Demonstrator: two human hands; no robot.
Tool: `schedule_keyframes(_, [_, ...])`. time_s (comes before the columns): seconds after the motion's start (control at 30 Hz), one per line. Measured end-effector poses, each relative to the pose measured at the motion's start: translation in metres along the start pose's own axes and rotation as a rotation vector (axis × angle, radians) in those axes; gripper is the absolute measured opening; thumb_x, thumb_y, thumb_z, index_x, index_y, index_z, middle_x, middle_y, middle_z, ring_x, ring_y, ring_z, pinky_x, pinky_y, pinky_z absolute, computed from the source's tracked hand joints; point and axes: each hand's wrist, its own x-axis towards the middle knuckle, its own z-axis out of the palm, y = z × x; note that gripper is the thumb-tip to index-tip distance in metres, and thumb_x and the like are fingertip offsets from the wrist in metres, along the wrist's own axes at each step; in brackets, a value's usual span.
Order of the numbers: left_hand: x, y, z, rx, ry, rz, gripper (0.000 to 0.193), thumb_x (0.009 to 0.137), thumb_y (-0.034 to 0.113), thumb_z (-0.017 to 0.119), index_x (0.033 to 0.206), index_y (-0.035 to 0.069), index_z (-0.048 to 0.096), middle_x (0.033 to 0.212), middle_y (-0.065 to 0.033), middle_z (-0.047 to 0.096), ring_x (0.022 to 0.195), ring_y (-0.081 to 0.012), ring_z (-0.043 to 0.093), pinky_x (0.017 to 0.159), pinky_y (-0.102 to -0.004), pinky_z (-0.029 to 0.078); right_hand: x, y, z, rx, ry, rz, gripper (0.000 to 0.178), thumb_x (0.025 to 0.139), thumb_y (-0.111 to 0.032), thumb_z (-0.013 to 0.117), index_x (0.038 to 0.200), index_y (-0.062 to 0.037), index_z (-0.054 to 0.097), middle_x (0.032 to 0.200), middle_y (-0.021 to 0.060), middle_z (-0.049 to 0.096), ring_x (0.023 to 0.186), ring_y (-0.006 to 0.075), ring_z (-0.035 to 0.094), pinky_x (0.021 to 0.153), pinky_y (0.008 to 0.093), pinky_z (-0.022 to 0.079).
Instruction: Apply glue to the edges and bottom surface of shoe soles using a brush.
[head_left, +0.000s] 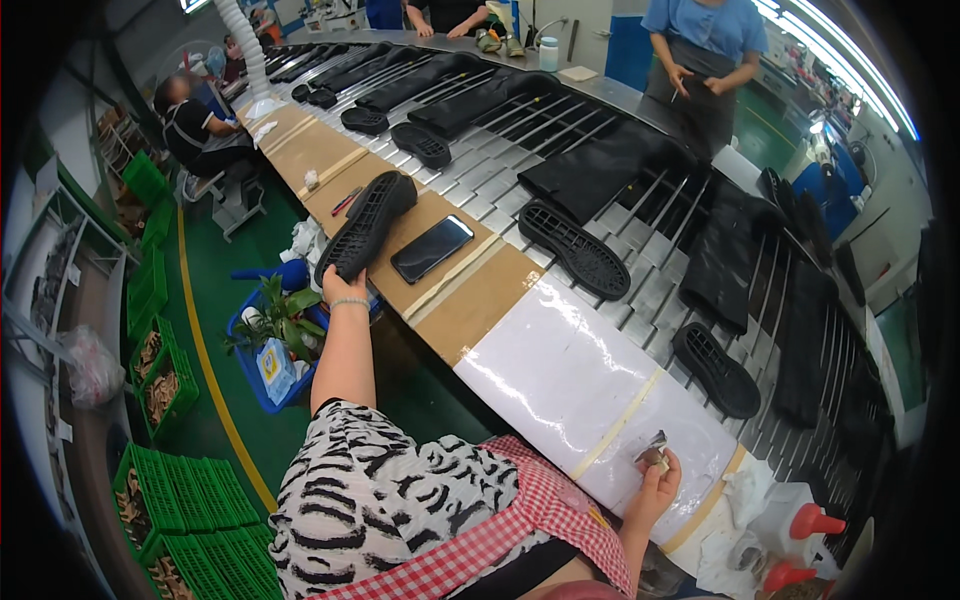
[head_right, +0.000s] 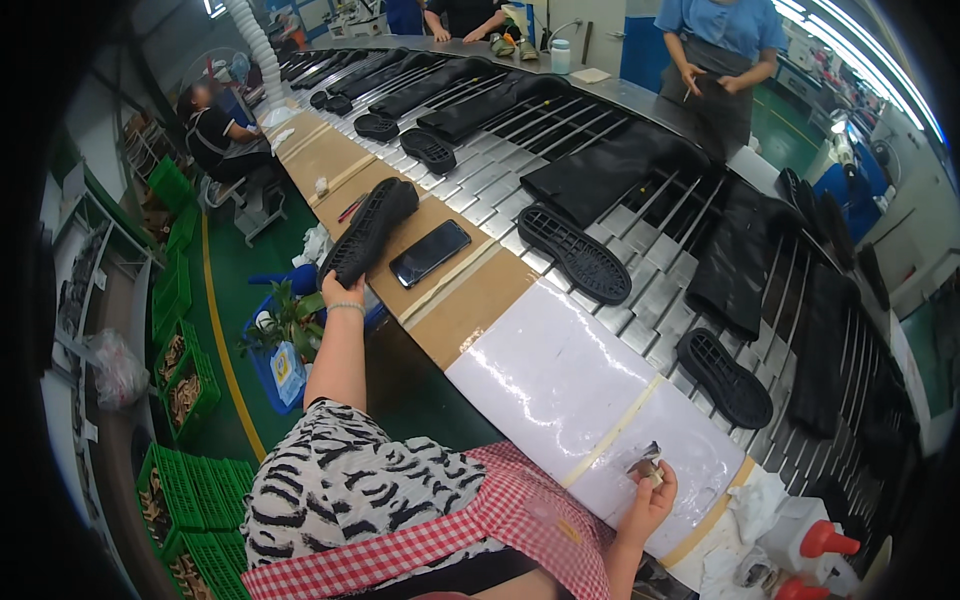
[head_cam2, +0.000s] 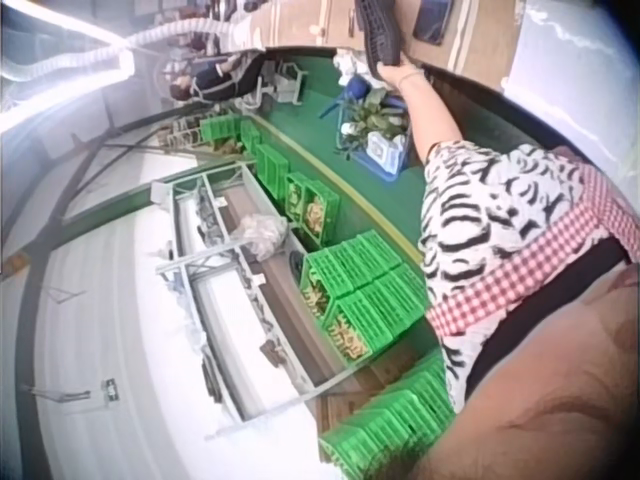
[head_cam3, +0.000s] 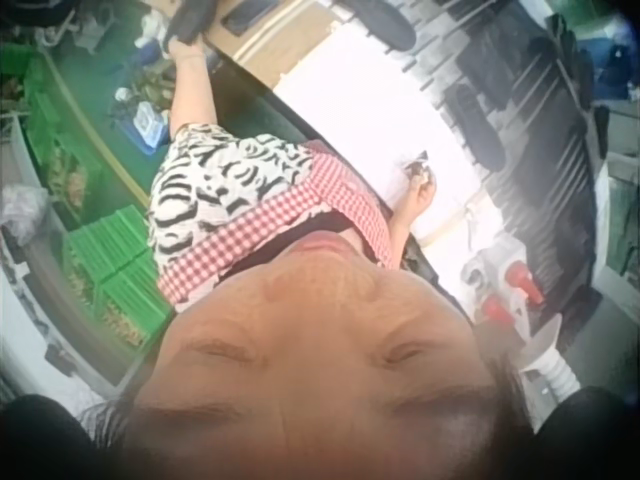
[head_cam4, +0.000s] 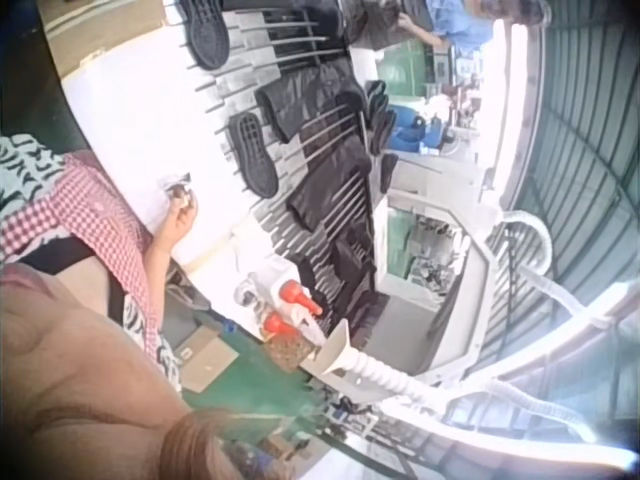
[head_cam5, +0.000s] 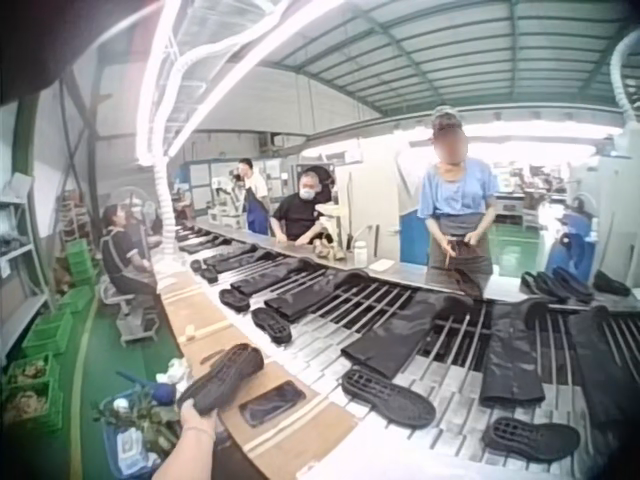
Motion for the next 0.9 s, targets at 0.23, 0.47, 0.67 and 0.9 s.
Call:
schedule_keyframes(0.23, [-0.004,-0.008,0.008,0.074,-0.010,0.084,0.045,0.093,0.019,0.055,0.129,-0.003,0.042,0.124,-0.0195,0.055,0.107,-0.0337,0.061,0.088,-0.0491,0.057,0.000,0.004,0.000,0.010,-0.043,-0.038,0.037,0.096,-0.017,0.057,0.128,-0.0013,0.049,0.110,0.0078,0.063,0.098,0.0150,0.059,0.086,0.0277,0.047])
schedule_keyframes(0.47, [-0.020,-0.012,0.018,0.342,0.218,0.330,0.058,0.088,0.022,0.062,0.133,-0.008,0.041,0.125,-0.0234,0.055,0.099,-0.0342,0.065,0.079,-0.0442,0.060,-0.001,0.001,0.006,0.053,-0.004,-0.008,0.042,0.092,-0.017,0.064,0.127,-0.0005,0.049,0.108,0.0091,0.063,0.096,0.0157,0.060,0.087,0.0291,0.048])
schedule_keyframes(0.67, [-0.013,-0.002,0.027,0.414,0.189,0.504,0.055,0.089,0.035,0.060,0.117,-0.012,0.055,0.120,-0.0220,0.059,0.095,-0.0307,0.066,0.076,-0.0405,0.057,-0.002,0.000,0.010,0.059,0.002,-0.007,0.043,0.091,-0.017,0.064,0.128,-0.0002,0.049,0.108,0.0094,0.063,0.097,0.0157,0.060,0.088,0.0294,0.048])
schedule_keyframes(0.9, [0.012,0.004,0.041,0.320,0.179,0.462,0.055,0.090,0.038,0.059,0.112,-0.011,0.061,0.114,-0.0178,0.064,0.097,-0.0292,0.063,0.086,-0.0380,0.050,0.000,0.003,0.011,0.038,-0.007,-0.013,0.043,0.092,-0.017,0.063,0.128,0.0003,0.049,0.108,0.0096,0.062,0.096,0.0161,0.060,0.087,0.0302,0.048])
